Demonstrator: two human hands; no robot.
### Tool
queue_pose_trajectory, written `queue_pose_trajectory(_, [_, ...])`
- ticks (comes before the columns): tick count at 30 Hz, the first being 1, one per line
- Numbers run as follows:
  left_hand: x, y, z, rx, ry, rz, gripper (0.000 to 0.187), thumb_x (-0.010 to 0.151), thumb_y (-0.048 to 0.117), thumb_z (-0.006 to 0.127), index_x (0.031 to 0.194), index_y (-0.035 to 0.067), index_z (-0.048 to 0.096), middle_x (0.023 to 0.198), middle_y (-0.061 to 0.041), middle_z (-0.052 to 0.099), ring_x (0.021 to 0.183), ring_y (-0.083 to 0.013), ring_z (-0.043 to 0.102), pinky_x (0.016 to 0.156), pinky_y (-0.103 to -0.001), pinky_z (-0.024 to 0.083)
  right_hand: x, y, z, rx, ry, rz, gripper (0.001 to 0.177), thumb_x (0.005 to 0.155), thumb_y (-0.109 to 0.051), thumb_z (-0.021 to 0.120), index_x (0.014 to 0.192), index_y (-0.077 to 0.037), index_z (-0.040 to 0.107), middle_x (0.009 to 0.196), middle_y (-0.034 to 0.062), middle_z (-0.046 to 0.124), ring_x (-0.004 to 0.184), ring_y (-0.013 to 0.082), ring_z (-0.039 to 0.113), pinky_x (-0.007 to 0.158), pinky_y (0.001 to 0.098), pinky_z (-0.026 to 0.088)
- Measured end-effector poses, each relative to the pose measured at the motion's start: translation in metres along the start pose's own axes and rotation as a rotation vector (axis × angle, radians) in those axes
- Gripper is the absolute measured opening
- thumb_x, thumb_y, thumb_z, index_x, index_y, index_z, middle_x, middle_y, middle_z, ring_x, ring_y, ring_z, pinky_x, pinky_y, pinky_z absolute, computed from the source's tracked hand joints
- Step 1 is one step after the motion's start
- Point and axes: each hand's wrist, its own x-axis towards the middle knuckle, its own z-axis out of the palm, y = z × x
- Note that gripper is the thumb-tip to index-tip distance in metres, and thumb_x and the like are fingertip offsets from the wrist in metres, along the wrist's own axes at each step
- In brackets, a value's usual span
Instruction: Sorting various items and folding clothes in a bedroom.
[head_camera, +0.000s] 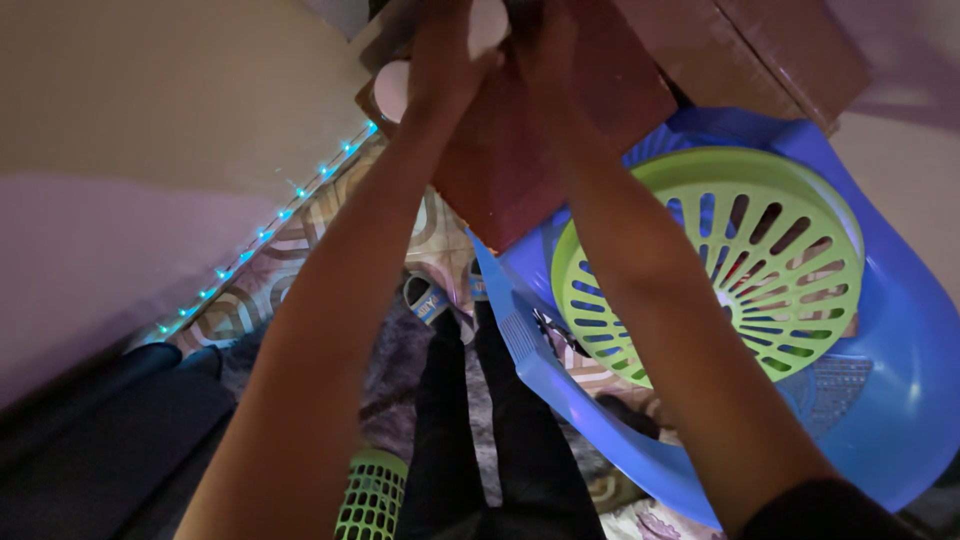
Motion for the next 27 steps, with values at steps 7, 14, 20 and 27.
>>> queue_pose_trajectory(7, [-0.034, 0.041, -0.068, 0.115, 0.064, -0.131, 0.095, 0.068, 0.028, 0.094, 0.148, 0.009, 0.046, 0.136, -0.021, 0.06, 0.124, -0.0448, 0.055, 0.103, -0.052, 0.044, -0.008, -0.016, -0.019, -0.15, 0.121, -0.365, 0.048, 0.096, -0.011, 0.071, 0.14, -0.004, 0.054, 0.119, 0.0212, 0.071, 0.11, 0.0364, 0.069, 0.09, 0.046, 0.058])
queue_pose_trajectory(14, [-0.028, 0.06, -0.085, 0.182, -0.155, -0.34, 0.094, 0.074, 0.028, 0.091, 0.153, 0.014, 0.043, 0.142, -0.022, 0.053, 0.131, -0.0468, 0.049, 0.106, -0.054, 0.04, -0.009, -0.052, -0.037, -0.184, -0.087, -0.046, 0.052, 0.096, -0.014, 0.074, 0.143, -0.012, 0.05, 0.12, 0.0181, 0.071, 0.11, 0.0352, 0.071, 0.093, 0.0419, 0.058])
queue_pose_trajectory(20, [-0.007, 0.041, -0.042, 0.041, -0.141, -0.151, 0.089, 0.078, 0.023, 0.091, 0.151, 0.005, 0.044, 0.147, -0.019, 0.054, 0.137, -0.0407, 0.048, 0.116, -0.05, 0.039, -0.001, -0.044, -0.038, -0.172, -0.107, -0.15, 0.055, 0.097, -0.015, 0.076, 0.145, -0.011, 0.049, 0.13, 0.0209, 0.067, 0.12, 0.039, 0.066, 0.098, 0.0426, 0.055])
queue_pose_trajectory(27, [0.018, 0.038, -0.031, 0.125, -0.121, -0.051, 0.089, 0.074, 0.021, 0.092, 0.148, 0.002, 0.045, 0.138, -0.021, 0.057, 0.128, -0.0435, 0.053, 0.109, -0.051, 0.041, 0.004, -0.076, -0.05, -0.178, -0.13, -0.099, 0.054, 0.097, -0.016, 0.076, 0.144, -0.009, 0.052, 0.135, 0.0205, 0.065, 0.126, 0.0363, 0.064, 0.105, 0.0421, 0.052])
